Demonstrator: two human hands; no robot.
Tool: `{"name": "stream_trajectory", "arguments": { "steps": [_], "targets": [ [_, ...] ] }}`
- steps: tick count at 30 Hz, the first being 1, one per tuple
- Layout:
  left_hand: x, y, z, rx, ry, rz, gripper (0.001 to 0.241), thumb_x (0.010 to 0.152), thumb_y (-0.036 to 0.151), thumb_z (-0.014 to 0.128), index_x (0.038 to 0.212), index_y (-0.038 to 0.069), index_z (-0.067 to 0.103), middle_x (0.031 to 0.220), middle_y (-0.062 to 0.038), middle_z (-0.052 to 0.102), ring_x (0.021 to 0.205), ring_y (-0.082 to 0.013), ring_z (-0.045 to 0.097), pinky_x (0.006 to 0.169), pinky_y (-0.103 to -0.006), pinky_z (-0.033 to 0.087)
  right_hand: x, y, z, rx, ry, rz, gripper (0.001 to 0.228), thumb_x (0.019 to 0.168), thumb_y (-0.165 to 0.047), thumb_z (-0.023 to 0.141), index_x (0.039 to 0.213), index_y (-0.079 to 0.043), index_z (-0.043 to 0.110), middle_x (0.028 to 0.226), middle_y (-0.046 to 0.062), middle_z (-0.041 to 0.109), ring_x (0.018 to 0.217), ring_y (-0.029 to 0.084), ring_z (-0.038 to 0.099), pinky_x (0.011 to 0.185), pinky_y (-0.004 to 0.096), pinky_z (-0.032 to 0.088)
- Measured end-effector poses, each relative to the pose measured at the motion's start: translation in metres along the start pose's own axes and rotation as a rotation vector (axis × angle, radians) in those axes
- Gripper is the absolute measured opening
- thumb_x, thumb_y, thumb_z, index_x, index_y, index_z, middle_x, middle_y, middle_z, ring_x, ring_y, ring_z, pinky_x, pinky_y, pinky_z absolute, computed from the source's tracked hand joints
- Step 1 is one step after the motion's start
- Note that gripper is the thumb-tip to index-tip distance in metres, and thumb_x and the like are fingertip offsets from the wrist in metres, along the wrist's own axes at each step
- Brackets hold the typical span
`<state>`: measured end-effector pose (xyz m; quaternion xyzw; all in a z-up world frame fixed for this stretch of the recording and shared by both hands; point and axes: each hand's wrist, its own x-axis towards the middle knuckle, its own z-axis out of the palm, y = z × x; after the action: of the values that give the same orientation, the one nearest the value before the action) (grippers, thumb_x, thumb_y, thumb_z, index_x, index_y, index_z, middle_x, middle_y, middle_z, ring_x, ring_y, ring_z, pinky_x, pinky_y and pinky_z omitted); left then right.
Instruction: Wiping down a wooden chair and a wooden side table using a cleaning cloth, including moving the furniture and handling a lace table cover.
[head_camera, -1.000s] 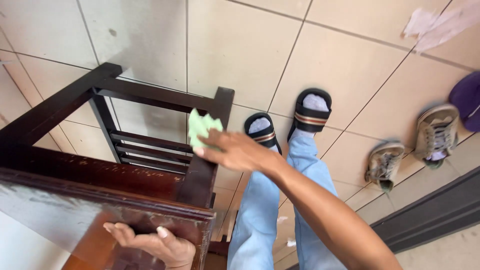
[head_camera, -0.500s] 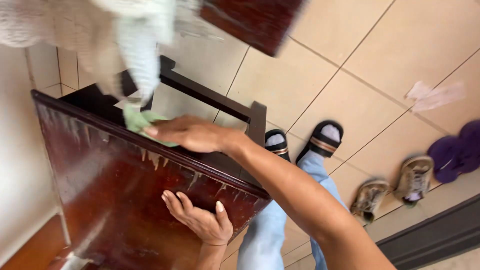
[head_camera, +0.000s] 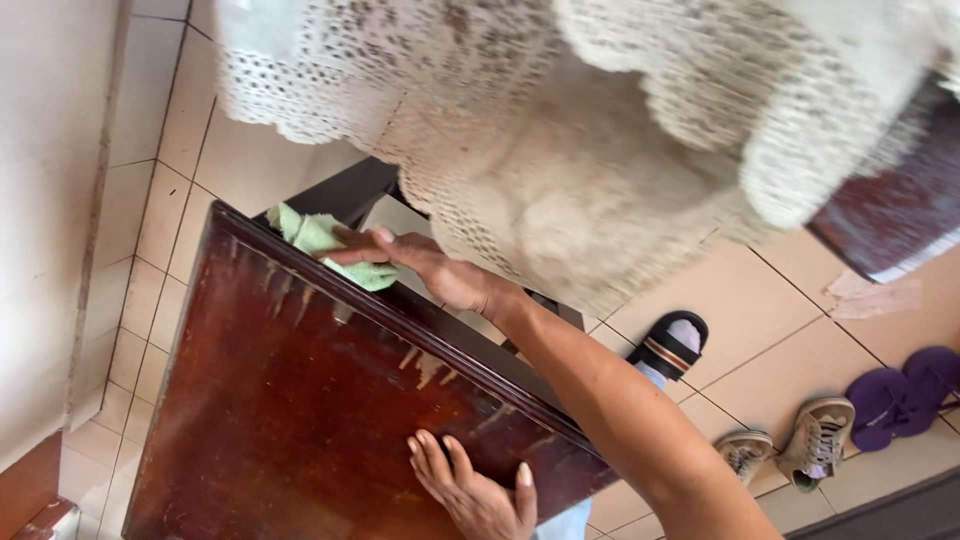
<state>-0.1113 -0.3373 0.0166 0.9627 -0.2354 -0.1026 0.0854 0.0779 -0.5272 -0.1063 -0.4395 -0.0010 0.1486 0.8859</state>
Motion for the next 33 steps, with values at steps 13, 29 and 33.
{"name": "stream_trajectory", "arguments": {
  "steps": [13,29,33],
  "targets": [
    [-0.02,-0.023,0.027,0.038,0.021,-0.025,0.088,0.1,0.062,0.042,0.161,0.004,0.016,0.164,-0.025,0.019,0.154,-0.0469,0.017,0.123,-0.0675,0.016,0.089,0.104,-0.037,0.07,0.048,-0.1,0.088,0.107,-0.076,0.009,0.156,-0.014,0.048,0.177,0.019,0.022,0.166,0.038,0.018,0.133,0.061,0.009],
    [-0.073,-0.073,0.081,0.099,0.237,0.039,0.086,0.099,0.071,0.034,0.161,0.012,0.035,0.155,-0.027,0.04,0.147,-0.0456,0.036,0.123,-0.0618,0.024,0.121,0.226,-0.145,-0.707,0.232,0.482,0.06,0.113,-0.043,0.016,0.146,-0.006,0.052,0.159,0.022,0.049,0.148,0.037,0.047,0.131,0.047,0.033],
    [-0.058,-0.043,0.047,0.042,0.14,-0.066,0.078,0.102,0.063,0.036,0.164,0.016,0.03,0.163,-0.022,0.034,0.156,-0.0431,0.032,0.13,-0.0626,0.024,0.13,0.294,-0.142,-0.723,0.149,0.465,0.055,0.116,-0.035,0.019,0.149,-0.002,0.047,0.157,0.024,0.05,0.146,0.038,0.051,0.132,0.045,0.035]
  ]
}}
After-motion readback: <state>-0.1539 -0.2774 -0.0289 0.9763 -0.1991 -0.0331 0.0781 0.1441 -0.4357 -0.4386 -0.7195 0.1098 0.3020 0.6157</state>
